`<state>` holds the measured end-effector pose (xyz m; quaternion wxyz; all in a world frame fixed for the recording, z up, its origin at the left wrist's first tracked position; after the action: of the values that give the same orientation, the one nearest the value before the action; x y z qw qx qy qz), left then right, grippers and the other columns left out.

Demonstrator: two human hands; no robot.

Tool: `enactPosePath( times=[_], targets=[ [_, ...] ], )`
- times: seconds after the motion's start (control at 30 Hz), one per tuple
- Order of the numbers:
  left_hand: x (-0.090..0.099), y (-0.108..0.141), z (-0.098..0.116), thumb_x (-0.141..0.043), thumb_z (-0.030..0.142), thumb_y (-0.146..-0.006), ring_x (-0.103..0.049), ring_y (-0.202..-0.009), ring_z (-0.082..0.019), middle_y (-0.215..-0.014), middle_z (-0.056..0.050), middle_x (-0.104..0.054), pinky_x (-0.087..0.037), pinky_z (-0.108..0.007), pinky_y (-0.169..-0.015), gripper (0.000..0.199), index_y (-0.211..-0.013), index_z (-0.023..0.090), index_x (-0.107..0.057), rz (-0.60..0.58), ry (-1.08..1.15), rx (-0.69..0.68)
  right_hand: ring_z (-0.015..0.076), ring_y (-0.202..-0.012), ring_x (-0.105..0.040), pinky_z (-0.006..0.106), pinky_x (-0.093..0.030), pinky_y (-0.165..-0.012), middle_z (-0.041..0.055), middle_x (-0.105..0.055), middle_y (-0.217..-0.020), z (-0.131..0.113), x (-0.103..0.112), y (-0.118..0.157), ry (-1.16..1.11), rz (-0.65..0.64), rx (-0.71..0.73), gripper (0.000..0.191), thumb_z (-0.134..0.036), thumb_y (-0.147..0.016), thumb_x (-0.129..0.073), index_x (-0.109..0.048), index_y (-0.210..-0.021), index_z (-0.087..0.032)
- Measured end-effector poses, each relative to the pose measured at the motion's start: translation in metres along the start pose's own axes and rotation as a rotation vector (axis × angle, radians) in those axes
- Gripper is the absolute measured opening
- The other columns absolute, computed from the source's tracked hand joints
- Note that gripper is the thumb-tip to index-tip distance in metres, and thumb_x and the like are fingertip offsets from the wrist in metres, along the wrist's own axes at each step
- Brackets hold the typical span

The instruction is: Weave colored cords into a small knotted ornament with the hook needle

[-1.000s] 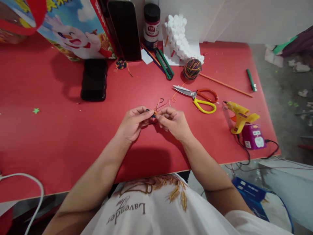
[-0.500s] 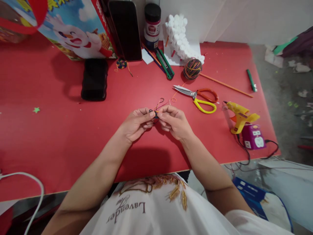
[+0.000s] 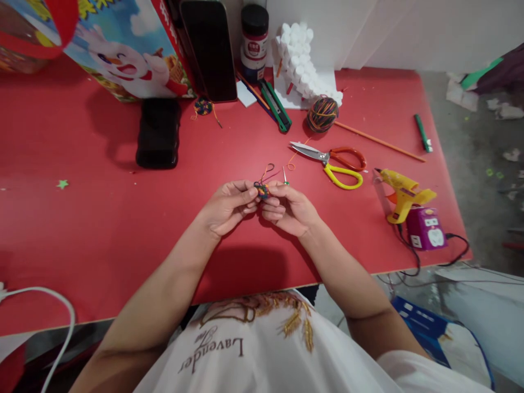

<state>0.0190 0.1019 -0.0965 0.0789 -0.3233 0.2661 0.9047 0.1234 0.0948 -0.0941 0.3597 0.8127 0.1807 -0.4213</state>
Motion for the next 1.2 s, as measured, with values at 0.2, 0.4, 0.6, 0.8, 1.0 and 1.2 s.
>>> enactPosePath(
  times=[0.2, 0.4, 0.6, 0.8, 1.0, 1.2],
  targets=[
    [0.005, -0.004, 0.001, -0.098, 0.028, -0.066, -0.052, -0.057, -0.007, -0.067, -0.001, -0.062, -0.043, -0.017, -0.05, 0.031, -0.075, 0.014, -0.073, 0.051, 0.049, 0.011, 0.0026, -0.05, -0.03, 0.014, -0.039, -0.048, -0.0068, -0.054, -0.066, 0.003, -0.001, -0.002, -0.011, 0.008, -0.032, 0.014, -0.022, -0.086, -0.078, -0.067, -0.082, -0.014],
    [0.012, -0.004, 0.002, -0.099, 0.038, -0.066, -0.055, -0.06, -0.007, -0.078, -0.002, -0.067, -0.046, -0.018, -0.049, 0.041, -0.093, 0.014, -0.079, 0.127, 0.09, 0.02, 0.0033, -0.053, -0.041, 0.015, -0.043, -0.05, -0.005, -0.059, -0.068, 0.002, -0.001, -0.002, -0.017, 0.019, -0.004, 0.016, -0.022, -0.083, -0.082, -0.068, -0.083, -0.014],
    [0.01, -0.003, 0.007, -0.099, 0.038, -0.065, -0.055, -0.058, -0.008, -0.071, -0.001, -0.065, -0.044, -0.019, -0.049, 0.039, -0.087, 0.016, -0.075, 0.101, -0.016, -0.058, 0.0054, -0.055, -0.047, 0.018, -0.046, -0.053, -0.0044, -0.063, -0.069, -0.004, 0.005, -0.002, 0.098, 0.084, 0.097, 0.021, -0.026, -0.082, -0.085, -0.067, -0.085, -0.016],
    [0.011, 0.003, 0.017, -0.094, 0.025, -0.068, -0.054, -0.051, -0.008, -0.071, 0.002, -0.067, -0.044, -0.022, -0.047, 0.029, -0.088, 0.019, -0.073, 0.17, -0.225, -0.255, 0.0069, -0.049, -0.051, 0.023, -0.048, -0.052, -0.0056, -0.066, -0.065, -0.015, 0.005, 0.003, 0.326, 0.17, 0.295, 0.026, -0.032, -0.077, -0.088, -0.067, -0.087, -0.019],
    [0.008, 0.017, 0.037, -0.085, 0.018, -0.076, -0.062, -0.065, -0.011, -0.076, 0.0, -0.071, -0.052, -0.023, -0.062, 0.012, -0.083, 0.019, -0.075, 0.336, -0.549, -0.526, 0.0068, -0.053, -0.054, 0.023, -0.044, -0.054, -0.0063, -0.064, -0.065, -0.029, -0.009, 0.015, 0.768, 0.263, 0.535, 0.014, -0.028, -0.085, -0.078, -0.067, -0.086, -0.02],
    [0.005, 0.015, 0.034, -0.083, 0.023, -0.083, -0.056, -0.06, -0.01, -0.08, -0.001, -0.07, -0.048, -0.024, -0.059, 0.01, -0.09, 0.02, -0.076, 0.261, -0.513, -0.505, 0.0073, -0.045, -0.053, 0.023, -0.04, -0.047, -0.0063, -0.064, -0.059, -0.025, -0.004, 0.011, 0.745, 0.261, 0.458, 0.019, -0.035, -0.089, -0.076, -0.066, -0.087, -0.02]
  ],
)
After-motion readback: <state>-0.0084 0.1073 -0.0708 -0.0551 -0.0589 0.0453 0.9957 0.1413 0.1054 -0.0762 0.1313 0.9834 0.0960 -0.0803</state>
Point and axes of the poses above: each hand's wrist, its own y-axis away from the middle knuckle, its own x-axis out of the back of the hand, z = x × y, the point moved 8 cm from there along -y, towards the middle knuckle
